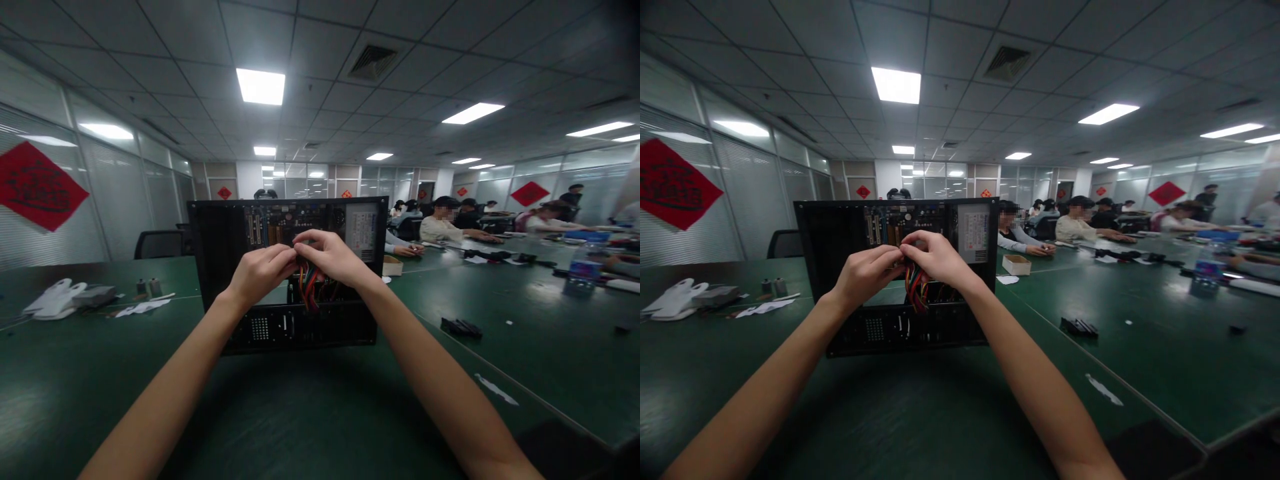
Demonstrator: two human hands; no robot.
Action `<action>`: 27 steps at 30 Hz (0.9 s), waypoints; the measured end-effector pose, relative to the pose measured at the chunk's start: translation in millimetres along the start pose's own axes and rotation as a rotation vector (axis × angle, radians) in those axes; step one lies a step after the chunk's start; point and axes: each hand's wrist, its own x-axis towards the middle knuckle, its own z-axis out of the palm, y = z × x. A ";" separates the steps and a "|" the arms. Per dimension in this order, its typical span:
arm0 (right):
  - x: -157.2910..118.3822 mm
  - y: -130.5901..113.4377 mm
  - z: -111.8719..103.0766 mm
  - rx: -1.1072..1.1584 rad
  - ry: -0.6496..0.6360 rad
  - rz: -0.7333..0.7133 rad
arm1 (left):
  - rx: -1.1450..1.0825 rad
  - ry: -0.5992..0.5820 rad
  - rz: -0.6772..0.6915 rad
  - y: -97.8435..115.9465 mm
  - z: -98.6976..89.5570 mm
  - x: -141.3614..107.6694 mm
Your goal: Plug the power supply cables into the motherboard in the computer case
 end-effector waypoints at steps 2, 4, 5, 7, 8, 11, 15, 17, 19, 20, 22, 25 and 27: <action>3.1 5.4 3.0 0.041 0.000 -0.005 | 0.012 0.013 -0.004 1.0 1.4 -2.0; 7.1 12.3 6.4 0.069 0.010 -0.019 | 0.054 0.037 0.031 1.4 2.1 -3.8; 9.2 15.8 8.1 0.072 0.018 -0.026 | 0.083 0.045 0.057 1.2 2.1 -4.6; 12.3 21.7 10.9 0.032 0.062 -0.059 | 0.139 0.046 0.093 -0.7 1.3 -6.4; 13.0 23.7 11.8 -0.027 0.105 -0.098 | 0.162 0.039 0.096 -2.4 0.6 -7.6; 10.0 26.0 13.1 -0.390 0.233 -0.312 | 0.212 0.004 0.038 -9.8 -0.7 -13.1; 1.4 27.9 16.6 -0.935 0.086 -0.476 | 0.228 -0.050 -0.079 -16.1 5.5 -22.4; 0.3 34.3 20.1 -1.086 0.023 -0.420 | 0.208 -0.145 -0.143 -14.9 13.4 -25.4; 2.7 46.4 22.7 -1.165 -0.003 -0.320 | 0.154 -0.296 -0.241 -12.0 23.8 -26.5; 4.8 54.0 23.1 -1.187 -0.018 -0.262 | 0.117 -0.372 -0.300 -10.9 29.6 -26.4; 9.5 70.6 21.5 -1.209 -0.061 -0.120 | 0.046 -0.510 -0.415 -10.7 42.0 -25.2; 14.5 92.2 15.8 -1.185 -0.121 0.089 | 0.003 -0.700 -0.513 -16.6 61.0 -23.6; 15.6 101.2 12.8 -1.154 -0.113 0.130 | -0.013 -0.793 -0.501 -22.5 72.5 -24.8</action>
